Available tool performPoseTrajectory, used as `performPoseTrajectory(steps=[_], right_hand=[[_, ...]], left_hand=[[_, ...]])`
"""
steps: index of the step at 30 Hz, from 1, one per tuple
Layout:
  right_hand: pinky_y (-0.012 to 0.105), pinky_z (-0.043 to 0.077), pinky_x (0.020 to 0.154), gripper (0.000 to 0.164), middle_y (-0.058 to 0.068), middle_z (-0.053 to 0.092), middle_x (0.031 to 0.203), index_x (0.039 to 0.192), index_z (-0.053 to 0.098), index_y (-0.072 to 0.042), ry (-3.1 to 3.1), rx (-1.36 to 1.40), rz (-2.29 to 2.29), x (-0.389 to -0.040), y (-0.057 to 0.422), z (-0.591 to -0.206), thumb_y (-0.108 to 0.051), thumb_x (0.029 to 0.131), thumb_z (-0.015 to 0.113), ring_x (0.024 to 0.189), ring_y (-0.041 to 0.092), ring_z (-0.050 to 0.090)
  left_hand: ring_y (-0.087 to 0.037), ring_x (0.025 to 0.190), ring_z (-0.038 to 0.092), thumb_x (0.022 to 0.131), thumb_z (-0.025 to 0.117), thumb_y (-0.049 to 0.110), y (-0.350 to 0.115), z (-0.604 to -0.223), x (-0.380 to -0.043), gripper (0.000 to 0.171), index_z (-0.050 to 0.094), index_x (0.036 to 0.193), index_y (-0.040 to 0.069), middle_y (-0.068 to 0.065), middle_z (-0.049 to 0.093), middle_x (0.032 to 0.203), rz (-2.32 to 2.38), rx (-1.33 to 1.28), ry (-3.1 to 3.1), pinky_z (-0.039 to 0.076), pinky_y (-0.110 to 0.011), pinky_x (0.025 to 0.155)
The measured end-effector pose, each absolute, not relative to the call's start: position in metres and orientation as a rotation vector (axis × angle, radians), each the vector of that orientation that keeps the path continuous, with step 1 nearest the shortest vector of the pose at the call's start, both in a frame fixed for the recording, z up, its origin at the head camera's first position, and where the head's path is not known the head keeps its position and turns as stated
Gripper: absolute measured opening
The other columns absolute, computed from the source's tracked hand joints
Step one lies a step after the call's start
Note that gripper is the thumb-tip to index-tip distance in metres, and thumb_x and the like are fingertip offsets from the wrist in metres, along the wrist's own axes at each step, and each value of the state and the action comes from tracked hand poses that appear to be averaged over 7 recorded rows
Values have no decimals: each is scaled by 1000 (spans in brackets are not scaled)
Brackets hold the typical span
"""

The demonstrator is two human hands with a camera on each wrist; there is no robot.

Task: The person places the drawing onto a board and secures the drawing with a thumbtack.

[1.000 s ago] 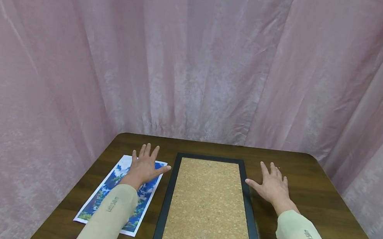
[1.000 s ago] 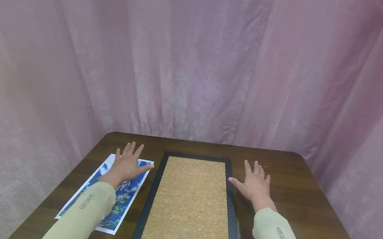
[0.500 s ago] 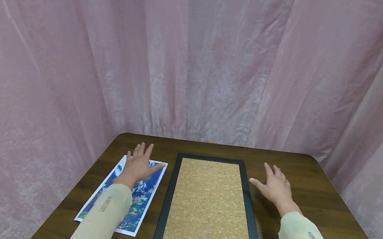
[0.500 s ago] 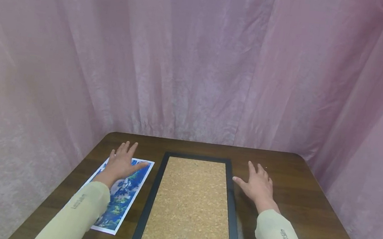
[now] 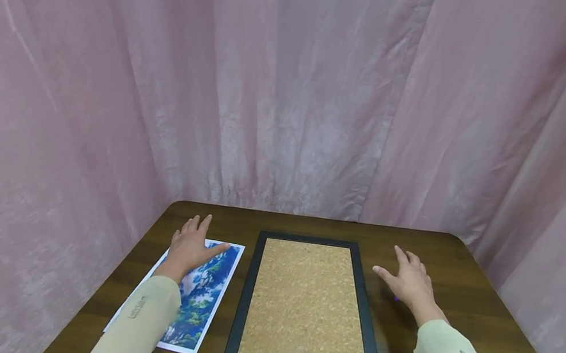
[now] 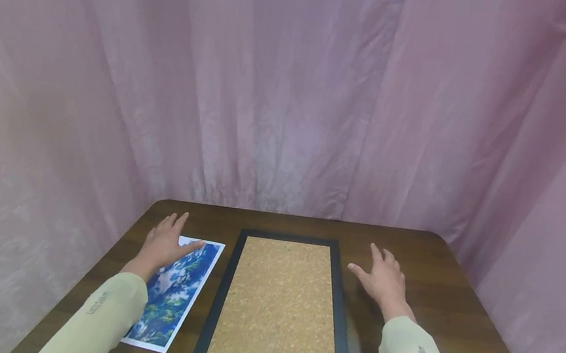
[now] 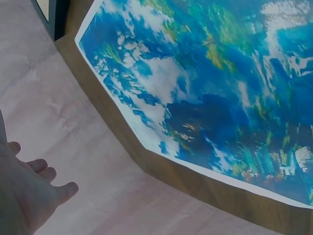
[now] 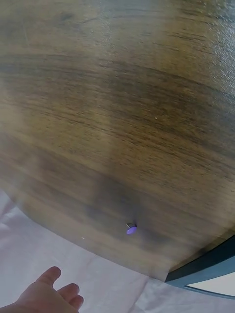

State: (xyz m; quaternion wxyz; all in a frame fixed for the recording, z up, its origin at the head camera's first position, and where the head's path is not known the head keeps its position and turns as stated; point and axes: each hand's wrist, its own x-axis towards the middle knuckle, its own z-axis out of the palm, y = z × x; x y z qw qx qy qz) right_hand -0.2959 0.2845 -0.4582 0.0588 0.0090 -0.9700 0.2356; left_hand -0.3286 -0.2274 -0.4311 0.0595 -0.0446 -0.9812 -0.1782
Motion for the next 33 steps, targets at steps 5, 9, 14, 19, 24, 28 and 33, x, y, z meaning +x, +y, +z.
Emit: performPoseTrajectory(steps=[5,9,14,19,24,28,33], right_hand=[[76,24,100,98,40,19,149,156,17,2,-2917,2,753,-290,288,-460,-63,94,54,133,61,22],[76,23,100,98,40,18,149,156,16,2,-2913,-25,815,-286,292,-460,-64,94,53,133,60,21],[76,25,100,96,41,17,149,156,16,2,-2901,-40,868,-289,295,-461,-62,95,53,134,61,21],[75,26,100,97,43,18,148,155,18,5,-2908,-52,887,-289,298,-463,-63,95,52,132,62,22],[75,26,101,96,43,18,148,153,20,7,-2919,-65,888,-285,300,-465,-63,95,52,132,63,23],[75,26,101,95,43,18,148,153,21,6,-2913,-81,922,-285,302,-465,-62,95,51,131,63,24],[74,26,101,92,44,17,148,153,22,7,-2898,-96,979,-285,302,-463,-60,97,51,130,64,26]], left_hand=[[-50,145,10,87,58,69,-237,-435,-327,106,12,159,8,-29,11,160,-595,-102,-2956,9,-69,112],[-52,144,12,86,61,67,-244,-434,-323,106,11,159,8,-29,12,160,-676,-63,-2955,12,-72,109],[-53,143,14,86,65,63,-256,-432,-319,107,10,160,8,-29,14,159,-745,-52,-2959,17,-74,106],[-55,142,15,86,67,60,-268,-434,-315,107,11,159,7,-31,13,159,-830,-12,-2968,22,-74,103],[-55,141,16,85,68,59,-278,-439,-311,107,11,159,6,-31,12,158,-908,36,-2982,24,-73,103],[-56,141,15,86,68,58,-285,-441,-308,107,10,159,6,-31,11,159,-939,45,-2991,23,-73,103],[-57,141,13,89,68,54,-294,-439,-303,104,9,159,5,-33,9,159,-1002,51,-2991,21,-74,103]])
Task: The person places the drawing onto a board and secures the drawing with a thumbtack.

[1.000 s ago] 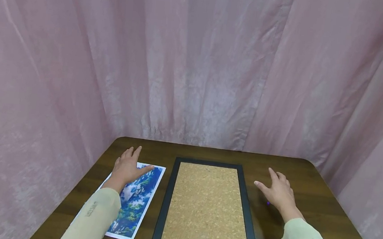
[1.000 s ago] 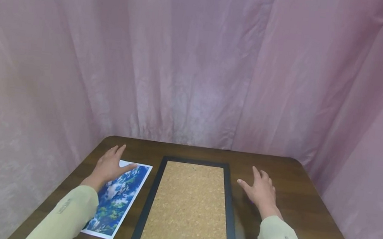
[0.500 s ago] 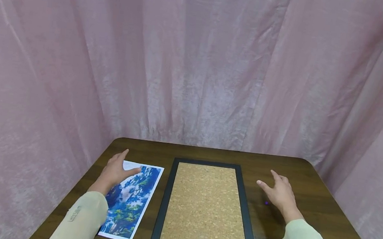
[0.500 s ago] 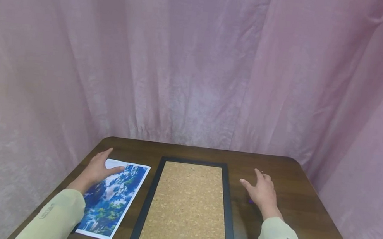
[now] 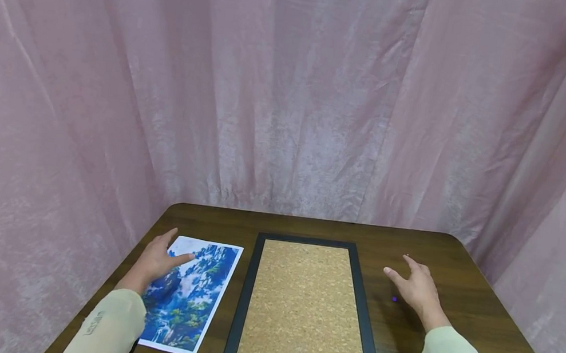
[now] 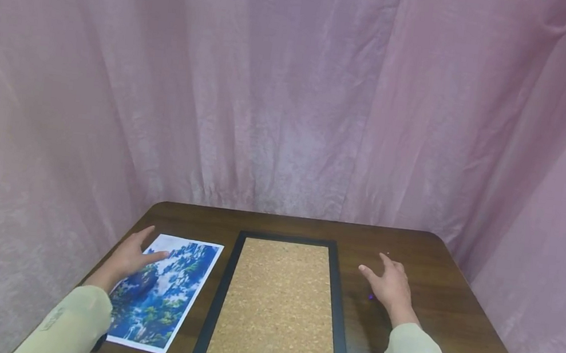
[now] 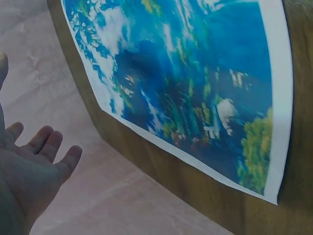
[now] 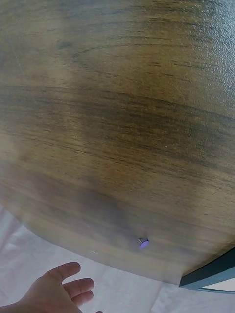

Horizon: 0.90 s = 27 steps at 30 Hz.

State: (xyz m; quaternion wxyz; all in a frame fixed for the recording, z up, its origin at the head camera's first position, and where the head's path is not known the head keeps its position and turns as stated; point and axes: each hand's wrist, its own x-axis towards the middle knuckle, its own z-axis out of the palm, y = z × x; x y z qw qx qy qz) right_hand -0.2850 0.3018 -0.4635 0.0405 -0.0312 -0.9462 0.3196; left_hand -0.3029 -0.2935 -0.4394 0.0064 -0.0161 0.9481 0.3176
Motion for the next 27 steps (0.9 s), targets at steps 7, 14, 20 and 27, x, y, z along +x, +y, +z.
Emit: performPoseTrajectory(steps=[7,14,20,27], right_hand=[[73,26,103,90,44,19,147,151,24,8,-2880,-98,1014,-284,304,-463,-57,97,53,130,63,27],[70,32,101,90,43,21,147,152,26,7,-2860,-128,1064,-282,308,-464,-58,97,53,125,59,39],[66,35,102,90,41,22,147,152,23,8,-2858,-147,1133,-278,310,-464,-58,98,51,129,55,39],[65,33,104,91,38,25,150,152,24,7,-2845,-185,1202,-276,313,-470,-60,97,51,133,53,36]], left_hand=[[-58,140,15,89,68,53,-304,-442,-295,102,11,158,3,-34,11,158,986,-83,2971,23,-74,102],[-57,136,27,88,69,54,-318,-453,-292,105,11,157,1,-35,19,155,1042,-126,2945,32,-70,101],[-58,134,28,90,68,52,-331,-460,-288,104,10,156,-2,-38,25,150,1074,-154,2914,31,-70,102],[-56,135,27,89,71,47,-340,-468,-283,104,10,156,-2,-37,25,149,1159,-239,2870,28,-69,104]])
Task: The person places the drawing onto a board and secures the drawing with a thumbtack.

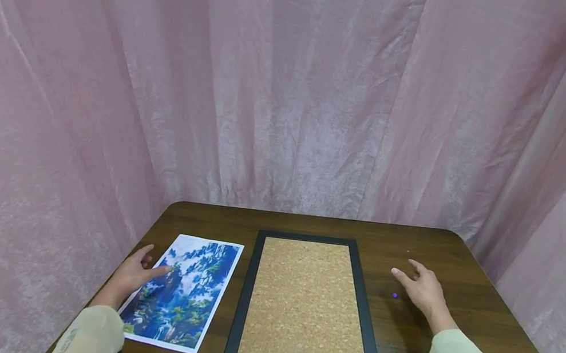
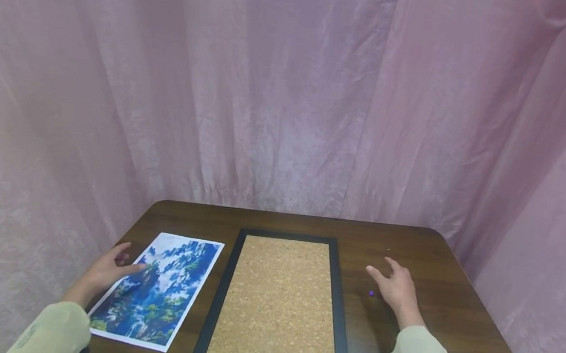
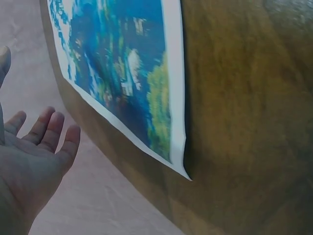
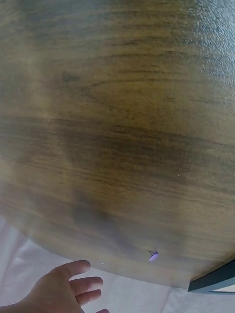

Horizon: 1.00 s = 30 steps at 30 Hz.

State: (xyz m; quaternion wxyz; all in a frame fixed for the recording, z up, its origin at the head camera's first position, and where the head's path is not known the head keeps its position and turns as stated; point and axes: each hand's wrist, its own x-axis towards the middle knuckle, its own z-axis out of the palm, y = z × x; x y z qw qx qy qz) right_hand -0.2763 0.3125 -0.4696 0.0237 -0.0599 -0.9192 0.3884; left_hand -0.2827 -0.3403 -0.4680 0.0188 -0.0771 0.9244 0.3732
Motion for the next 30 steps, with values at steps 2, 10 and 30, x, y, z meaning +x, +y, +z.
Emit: performPoseTrajectory(steps=[2,10,30], right_hand=[[63,33,105,92,37,26,150,152,25,7,-2835,-195,1221,-277,314,-470,-62,96,51,134,52,36],[61,32,107,91,36,26,152,153,23,6,-2806,-227,1303,-276,319,-470,-61,97,50,136,51,33],[58,27,112,84,37,28,151,151,27,7,-2706,-261,1542,-268,319,-483,-50,98,57,139,50,28]], left_hand=[[-56,136,26,89,71,47,-342,-470,-282,104,9,156,-2,-37,25,149,1180,-257,2859,28,-69,105],[-57,132,29,87,72,51,-352,-479,-281,107,10,156,-3,-38,27,146,1234,-351,2815,28,-68,105],[-55,129,33,87,76,44,-379,-510,-281,106,15,149,-17,-41,32,139,1309,-339,2667,28,-65,107]])
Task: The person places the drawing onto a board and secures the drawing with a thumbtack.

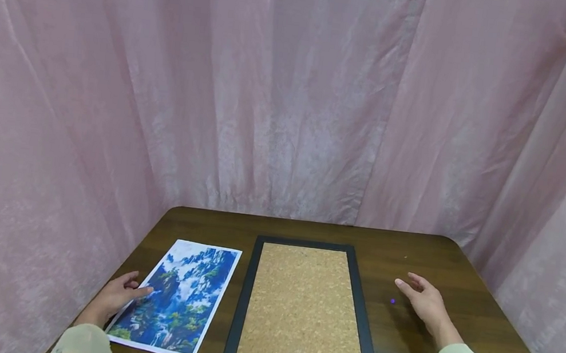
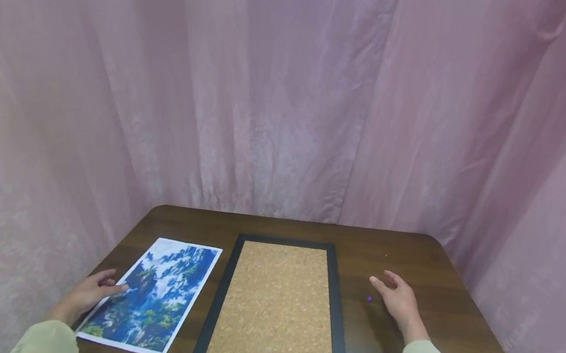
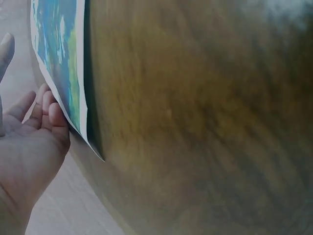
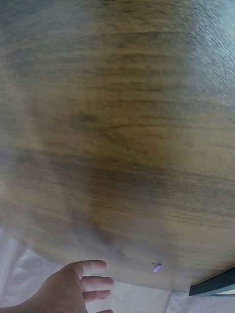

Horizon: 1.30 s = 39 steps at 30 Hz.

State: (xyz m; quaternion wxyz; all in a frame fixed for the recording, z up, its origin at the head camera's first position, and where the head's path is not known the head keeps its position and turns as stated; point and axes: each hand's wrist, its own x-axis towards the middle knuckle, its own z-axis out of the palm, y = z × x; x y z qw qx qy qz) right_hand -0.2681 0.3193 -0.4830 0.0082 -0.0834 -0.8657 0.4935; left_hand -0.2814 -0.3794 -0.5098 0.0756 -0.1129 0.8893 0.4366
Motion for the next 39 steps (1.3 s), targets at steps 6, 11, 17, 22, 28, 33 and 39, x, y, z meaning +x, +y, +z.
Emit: performPoseTrajectory(steps=[6,11,17,22,28,33,39], right_hand=[[58,27,112,79,37,29,150,151,29,7,-2678,-278,1599,-267,322,-489,-45,99,59,139,50,28],[54,36,108,78,35,29,151,151,28,6,-2622,-274,1709,-270,320,-488,-42,99,60,136,47,35],[52,39,106,73,33,32,150,151,31,6,-2619,-258,1737,-272,318,-497,-37,99,61,134,45,38],[57,29,110,71,32,33,150,150,34,5,-2655,-247,1700,-268,323,-505,-35,99,62,137,47,32],[58,31,109,64,31,38,147,147,39,6,-2644,-207,1710,-267,328,-512,-29,100,62,134,45,37],[54,37,106,57,30,44,144,142,48,5,-2657,-219,1637,-267,328,-519,-24,97,66,131,43,42],[55,40,103,49,32,49,139,135,56,6,-2683,-210,1546,-266,323,-523,-21,95,68,129,46,44]], left_hand=[[-51,126,38,86,79,36,-387,-518,-285,100,22,145,-20,-40,36,138,1329,-291,2674,31,-62,107],[-48,121,41,87,78,34,-389,-518,-286,95,25,144,-21,-39,38,135,1338,-257,2678,35,-60,104],[-48,122,41,88,77,30,-388,-517,-285,92,25,144,-20,-41,36,138,1305,-223,2698,36,-60,104],[-50,122,41,88,77,30,-386,-517,-285,92,25,144,-21,-42,36,138,1264,-193,2726,35,-62,103],[-41,108,51,86,79,30,-383,-518,-285,89,32,143,-19,-37,47,129,1224,-215,2763,43,-58,95],[-29,90,58,86,79,25,-381,-520,-284,78,40,140,-17,-27,59,113,1234,-212,2769,53,-45,80],[-28,87,60,86,79,18,-380,-522,-283,77,38,142,-14,-28,58,115,1277,-274,2733,55,-42,76]])
